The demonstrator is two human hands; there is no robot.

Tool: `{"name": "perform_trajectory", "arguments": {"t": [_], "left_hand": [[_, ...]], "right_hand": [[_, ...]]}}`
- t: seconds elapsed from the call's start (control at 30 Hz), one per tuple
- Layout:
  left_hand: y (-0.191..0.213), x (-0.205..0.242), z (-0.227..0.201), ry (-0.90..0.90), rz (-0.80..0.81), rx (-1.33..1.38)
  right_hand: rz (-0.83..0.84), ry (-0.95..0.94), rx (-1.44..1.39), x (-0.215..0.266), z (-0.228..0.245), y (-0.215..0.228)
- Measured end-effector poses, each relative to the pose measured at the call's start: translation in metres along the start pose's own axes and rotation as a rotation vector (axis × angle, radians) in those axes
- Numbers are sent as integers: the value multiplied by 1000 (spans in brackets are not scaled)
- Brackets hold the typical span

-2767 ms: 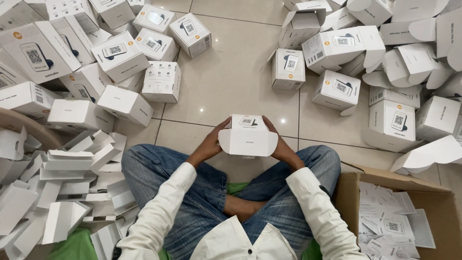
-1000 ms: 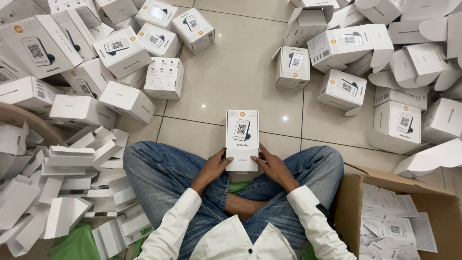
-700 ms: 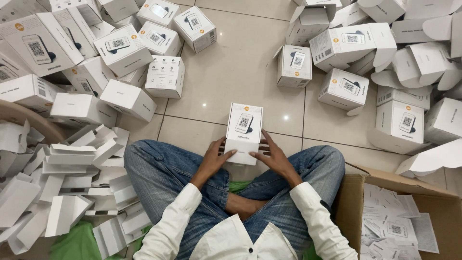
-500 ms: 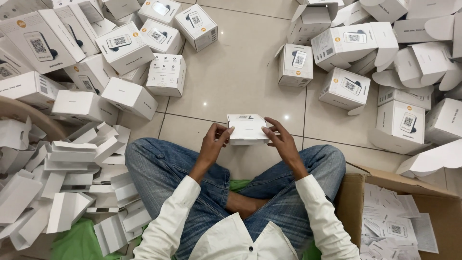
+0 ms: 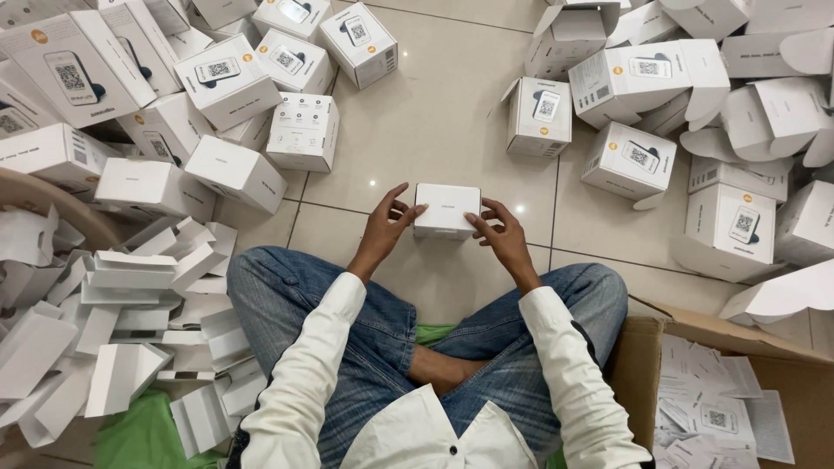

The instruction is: The person packages electronic devices into white cardboard boxes with inserts and manuals.

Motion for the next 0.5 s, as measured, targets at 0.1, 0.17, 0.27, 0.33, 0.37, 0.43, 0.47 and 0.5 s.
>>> {"name": "perform_trajectory", "arguments": {"t": [0.1, 0.17, 0.27, 0.33, 0.37, 0.43, 0.47, 0.5], "left_hand": [[-1, 11, -5, -41, -8, -48], [-5, 20, 2, 25, 35, 13], [-22, 28, 65, 91, 142, 173], [-35, 42, 70, 111, 210, 258], [-46, 50, 74, 130, 280, 342], [-56, 63, 57, 188, 294, 391], [-59, 73, 52, 242, 300, 439], [-62, 76, 46, 242, 276, 447]], "right_hand": [[-30, 13, -42, 9, -5, -1], [-26, 18, -28, 14, -5, -3], [-4, 39, -60, 36, -29, -15], [87, -39, -161, 50, -38, -27], [175, -117, -263, 58, -47, -39], [240, -179, -275, 64, -57, -46], [310, -235, -285, 65, -62, -55], [333, -235, -275, 67, -64, -56]]}}
Point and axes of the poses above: each hand's wrist, its own x-axis away from the middle knuckle, its own y-axis out of the back of the hand, z = x × y, the point moved 10 cm from there along -x, towards the middle knuckle, and after that the axes turned 13 degrees about z, right-handed, at the moved point
